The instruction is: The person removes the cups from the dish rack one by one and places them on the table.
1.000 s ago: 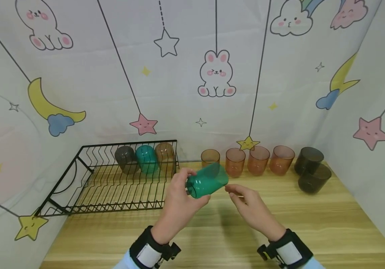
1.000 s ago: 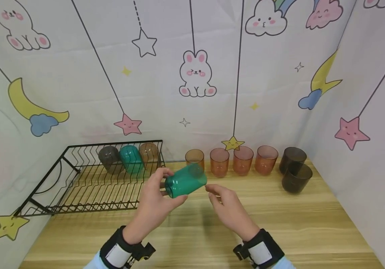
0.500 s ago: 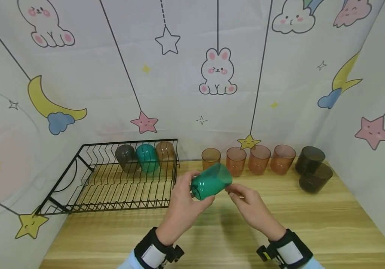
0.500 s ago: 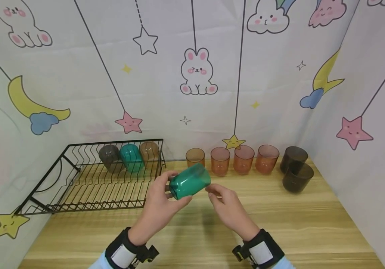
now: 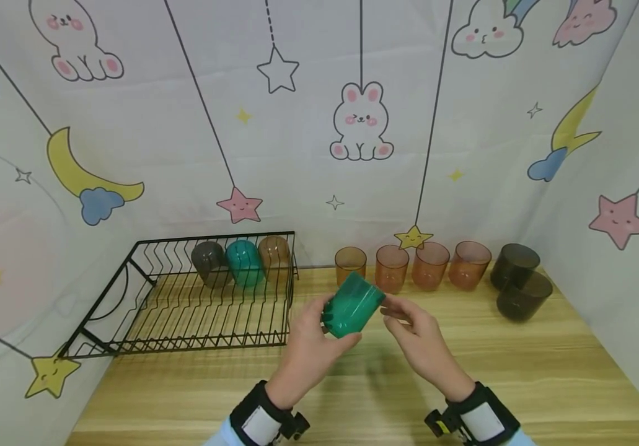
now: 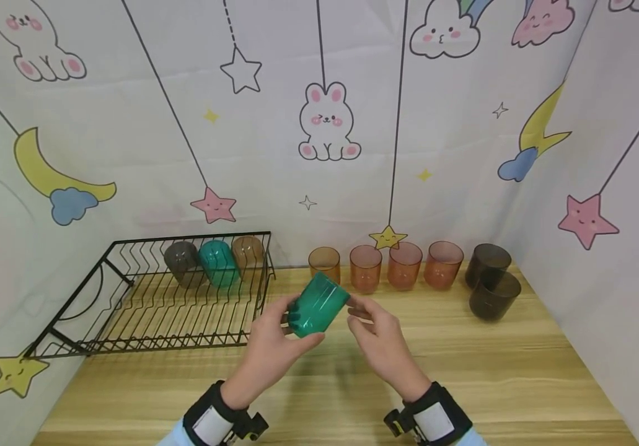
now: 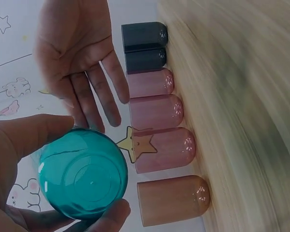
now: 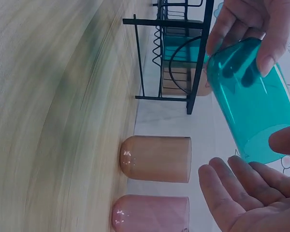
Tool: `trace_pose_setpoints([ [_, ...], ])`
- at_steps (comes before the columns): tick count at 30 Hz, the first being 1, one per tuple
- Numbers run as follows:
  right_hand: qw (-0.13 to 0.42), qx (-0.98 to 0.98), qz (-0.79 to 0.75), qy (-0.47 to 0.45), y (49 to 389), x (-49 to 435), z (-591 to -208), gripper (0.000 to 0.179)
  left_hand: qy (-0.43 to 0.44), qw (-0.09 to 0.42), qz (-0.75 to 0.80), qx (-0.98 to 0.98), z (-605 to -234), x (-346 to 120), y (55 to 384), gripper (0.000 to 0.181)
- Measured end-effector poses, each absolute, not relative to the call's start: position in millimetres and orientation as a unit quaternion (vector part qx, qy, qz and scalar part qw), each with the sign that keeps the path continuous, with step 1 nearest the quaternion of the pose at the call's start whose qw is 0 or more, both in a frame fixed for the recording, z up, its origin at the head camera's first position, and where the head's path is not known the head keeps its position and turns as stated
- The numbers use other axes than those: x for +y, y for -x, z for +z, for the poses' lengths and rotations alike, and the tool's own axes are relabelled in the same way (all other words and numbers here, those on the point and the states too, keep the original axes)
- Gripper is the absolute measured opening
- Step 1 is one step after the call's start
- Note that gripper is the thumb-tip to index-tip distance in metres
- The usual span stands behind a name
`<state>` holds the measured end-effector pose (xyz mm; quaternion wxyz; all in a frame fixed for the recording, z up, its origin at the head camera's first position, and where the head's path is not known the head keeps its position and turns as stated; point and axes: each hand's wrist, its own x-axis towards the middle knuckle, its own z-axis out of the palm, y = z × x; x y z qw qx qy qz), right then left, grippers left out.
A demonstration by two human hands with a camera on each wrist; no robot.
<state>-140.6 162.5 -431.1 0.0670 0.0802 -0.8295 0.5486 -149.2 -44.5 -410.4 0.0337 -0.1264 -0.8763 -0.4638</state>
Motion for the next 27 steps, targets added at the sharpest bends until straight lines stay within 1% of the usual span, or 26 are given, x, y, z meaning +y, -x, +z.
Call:
trace_pose_setpoints([
  [7,0.089,-0.807,0.581,-0.061,139.1,156.9,-427.3,0.041,0.113,0.008,-0.480,-0.870,-416.8,-41.2,149.8,0.080],
  [11,0.085,-0.789,0.605,-0.062,139.0,154.9,-426.0,0.048,0.109,-0.002,-0.488,-0.866,-420.3,-39.4,150.1,0.081],
  [17,0.077,-0.767,0.634,-0.066,139.1,151.1,-421.5,0.052,0.103,-0.017,-0.506,-0.856,-423.8,-37.5,150.2,0.082],
  [23,0.076,-0.762,0.639,-0.070,140.8,148.4,-417.0,0.052,0.095,-0.026,-0.520,-0.848,-426.4,-35.5,150.5,0.080],
  [27,0.078,-0.776,0.622,-0.070,140.6,144.8,-408.5,0.057,0.101,-0.024,-0.536,-0.838,-429.3,-34.4,150.8,0.076],
])
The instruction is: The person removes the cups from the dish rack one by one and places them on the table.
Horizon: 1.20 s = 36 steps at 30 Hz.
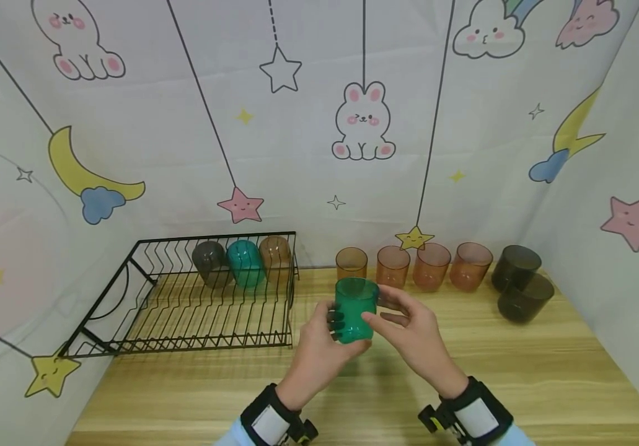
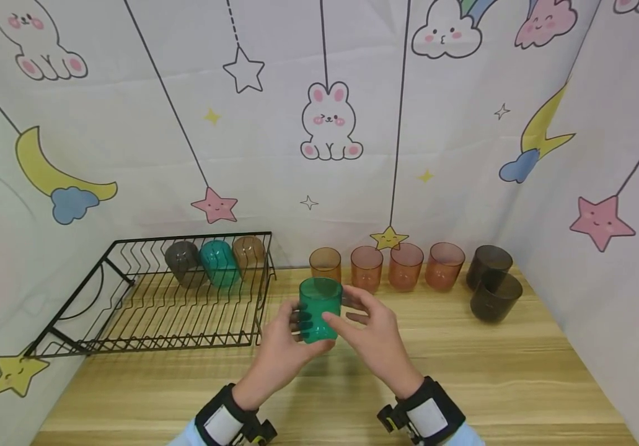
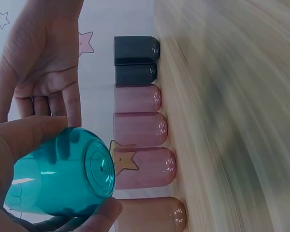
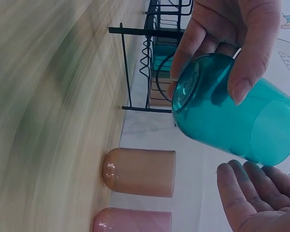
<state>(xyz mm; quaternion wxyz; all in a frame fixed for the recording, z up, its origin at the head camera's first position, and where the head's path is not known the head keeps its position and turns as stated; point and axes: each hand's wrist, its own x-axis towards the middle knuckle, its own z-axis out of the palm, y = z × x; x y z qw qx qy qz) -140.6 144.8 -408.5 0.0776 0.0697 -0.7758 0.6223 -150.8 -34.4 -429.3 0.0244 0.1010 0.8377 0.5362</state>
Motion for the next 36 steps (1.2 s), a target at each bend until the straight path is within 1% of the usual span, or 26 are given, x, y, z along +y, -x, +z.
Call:
trace_pose_setpoints([
  [4,0.074,-0.795,0.599,-0.064,144.9,141.5,-408.0,0.065,-0.103,0.018,0.539,0.836,-430.2,-33.2,150.0,0.073],
  [11,0.065,-0.816,0.571,-0.067,150.6,139.4,-406.6,0.071,-0.113,0.009,0.527,0.843,-429.7,-32.3,148.0,0.071],
  [18,0.051,-0.833,0.547,-0.073,153.5,138.2,-406.0,0.081,-0.127,0.001,0.501,0.856,-431.8,-31.8,148.0,0.072],
  [30,0.054,-0.839,0.536,-0.070,151.4,139.3,-407.2,0.074,-0.144,-0.023,0.446,0.883,-433.5,-30.6,148.2,0.073],
  [36,0.057,-0.842,0.532,-0.067,149.3,144.7,-410.5,0.075,-0.142,-0.009,0.433,0.890,-432.4,-32.8,145.9,0.068],
])
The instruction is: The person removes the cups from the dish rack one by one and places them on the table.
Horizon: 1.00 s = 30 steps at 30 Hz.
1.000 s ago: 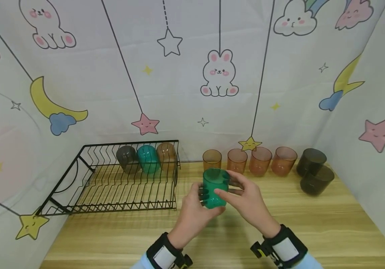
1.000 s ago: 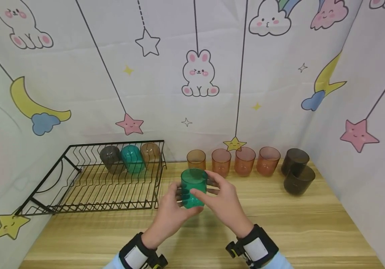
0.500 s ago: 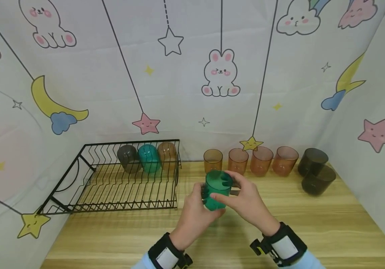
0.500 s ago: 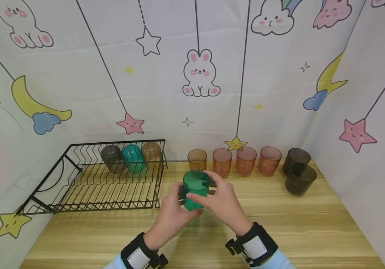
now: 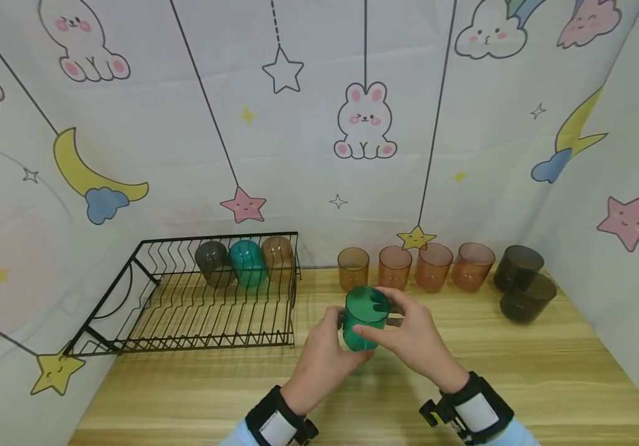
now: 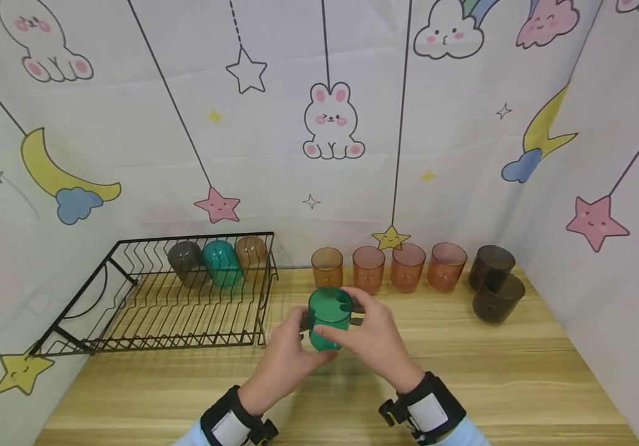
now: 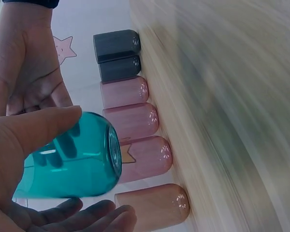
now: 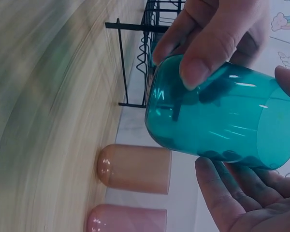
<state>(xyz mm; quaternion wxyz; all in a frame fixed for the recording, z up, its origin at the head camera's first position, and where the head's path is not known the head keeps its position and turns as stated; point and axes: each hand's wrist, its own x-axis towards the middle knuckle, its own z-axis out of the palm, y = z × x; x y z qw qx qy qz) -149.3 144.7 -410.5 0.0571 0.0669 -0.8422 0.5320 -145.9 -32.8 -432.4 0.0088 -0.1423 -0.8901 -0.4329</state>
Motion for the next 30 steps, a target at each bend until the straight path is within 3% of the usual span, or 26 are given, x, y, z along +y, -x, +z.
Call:
trace_pose_setpoints([
  [6,0.079,-0.852,0.515,-0.054,153.0,165.6,-413.9,0.079,0.120,0.005,-0.407,-0.906,-433.4,-39.7,147.1,0.067],
  [14,0.122,-0.872,0.474,0.010,163.1,207.7,-422.5,0.089,0.124,0.033,-0.345,-0.930,-430.2,-46.5,150.4,0.048],
  [24,0.189,-0.864,0.436,0.170,174.9,256.9,-443.0,0.094,0.122,0.039,-0.319,-0.939,-426.0,-50.7,151.9,0.043],
  [30,0.217,-0.856,0.417,0.216,181.1,273.7,-454.3,0.091,0.120,0.039,-0.313,-0.942,-426.7,-50.2,152.6,0.044],
])
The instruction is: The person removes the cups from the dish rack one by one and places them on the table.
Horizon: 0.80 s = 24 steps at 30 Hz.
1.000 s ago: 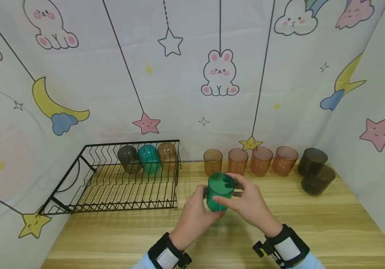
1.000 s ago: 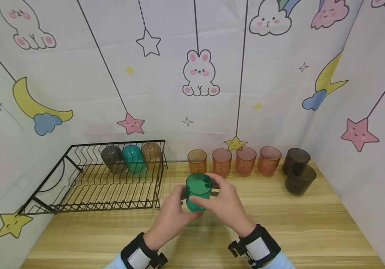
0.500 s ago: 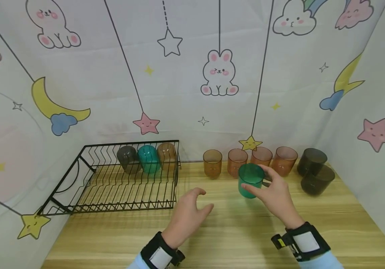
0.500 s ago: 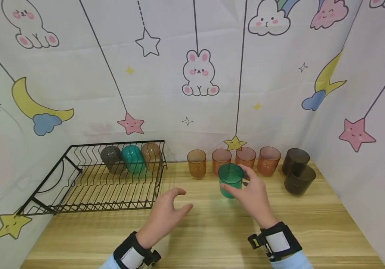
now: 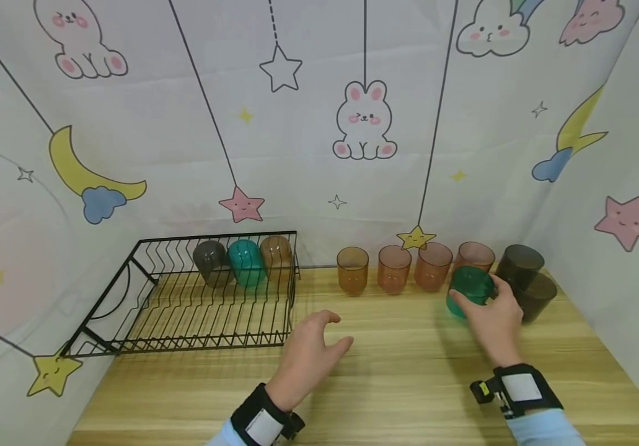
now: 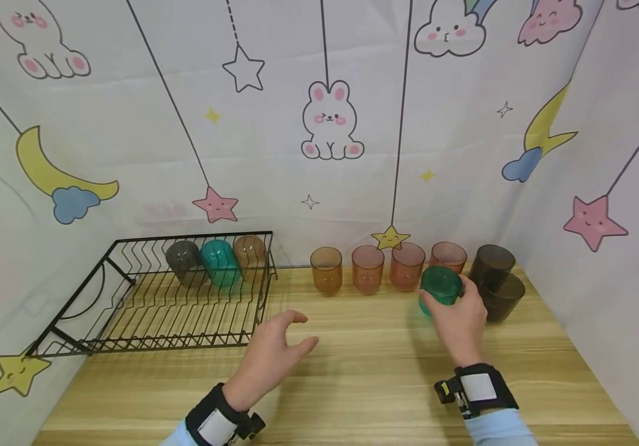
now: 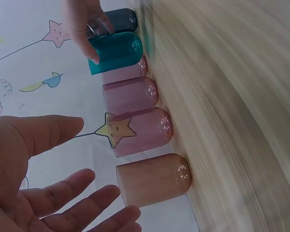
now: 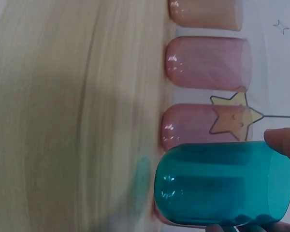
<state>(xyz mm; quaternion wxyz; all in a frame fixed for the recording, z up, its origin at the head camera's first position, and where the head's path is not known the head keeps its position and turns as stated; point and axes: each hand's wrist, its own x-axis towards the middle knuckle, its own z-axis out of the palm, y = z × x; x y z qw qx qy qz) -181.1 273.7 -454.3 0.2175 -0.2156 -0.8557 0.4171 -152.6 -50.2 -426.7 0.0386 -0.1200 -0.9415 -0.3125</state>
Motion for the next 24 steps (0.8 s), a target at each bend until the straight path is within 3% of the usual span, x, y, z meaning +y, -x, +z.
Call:
trace_pose_setpoints([
  [14,0.259,-0.854,0.380,0.244,188.7,289.3,-467.6,0.085,0.136,0.033,-0.324,-0.936,-419.3,-52.9,149.4,0.044],
  [24,0.243,-0.862,0.369,0.249,190.4,292.3,-467.3,0.089,0.150,0.084,-0.326,-0.929,-388.8,-67.8,150.3,0.043],
])
